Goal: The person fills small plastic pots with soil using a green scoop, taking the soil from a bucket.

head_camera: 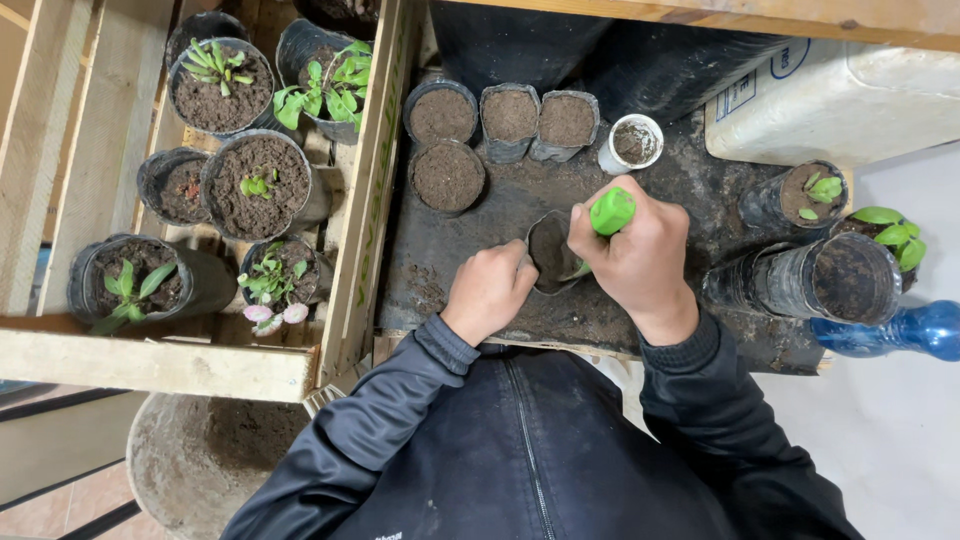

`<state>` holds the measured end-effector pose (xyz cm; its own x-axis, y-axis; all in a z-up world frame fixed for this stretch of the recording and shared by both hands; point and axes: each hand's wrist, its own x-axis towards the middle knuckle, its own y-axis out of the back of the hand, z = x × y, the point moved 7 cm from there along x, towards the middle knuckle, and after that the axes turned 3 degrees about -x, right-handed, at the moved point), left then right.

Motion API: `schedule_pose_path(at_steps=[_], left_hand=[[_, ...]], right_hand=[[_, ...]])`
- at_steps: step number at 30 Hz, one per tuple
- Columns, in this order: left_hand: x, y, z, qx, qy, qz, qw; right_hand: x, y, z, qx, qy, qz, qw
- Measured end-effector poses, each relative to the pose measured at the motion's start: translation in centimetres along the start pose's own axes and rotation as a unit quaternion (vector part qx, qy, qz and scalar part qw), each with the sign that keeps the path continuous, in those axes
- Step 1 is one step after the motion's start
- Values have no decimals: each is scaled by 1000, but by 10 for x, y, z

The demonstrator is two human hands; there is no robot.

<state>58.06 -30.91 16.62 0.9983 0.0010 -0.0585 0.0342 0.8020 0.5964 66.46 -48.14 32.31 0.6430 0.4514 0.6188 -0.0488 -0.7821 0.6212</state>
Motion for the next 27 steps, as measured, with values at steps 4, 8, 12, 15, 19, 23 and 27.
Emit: schedule_pose_path(at_steps=[4,8,12,15,19,23,27], left_hand=[[-4,-5,-9,-10,11,10,1000],[-5,0,-11,-20,29,23,999],[-7,7,-8,-30,43,32,998],[-8,3,-7,-20,43,33,998],[-12,2,-3,-3,42,51,998],[-16,-2,-5,-18,47,68,996],[-22,-4,0,-27,53,84,995]], right_hand=[[-6,9,-3,6,-6,-4,1000],[-8,34,-7,33,5,31,999],[-15,62,-3,89,-20,67,994],[-21,21,28,104,-3,61,993],[-15,24,8,81,23,43,996],[-12,23,5,106,32,46,993],[2,9,-4,129,52,2,990]])
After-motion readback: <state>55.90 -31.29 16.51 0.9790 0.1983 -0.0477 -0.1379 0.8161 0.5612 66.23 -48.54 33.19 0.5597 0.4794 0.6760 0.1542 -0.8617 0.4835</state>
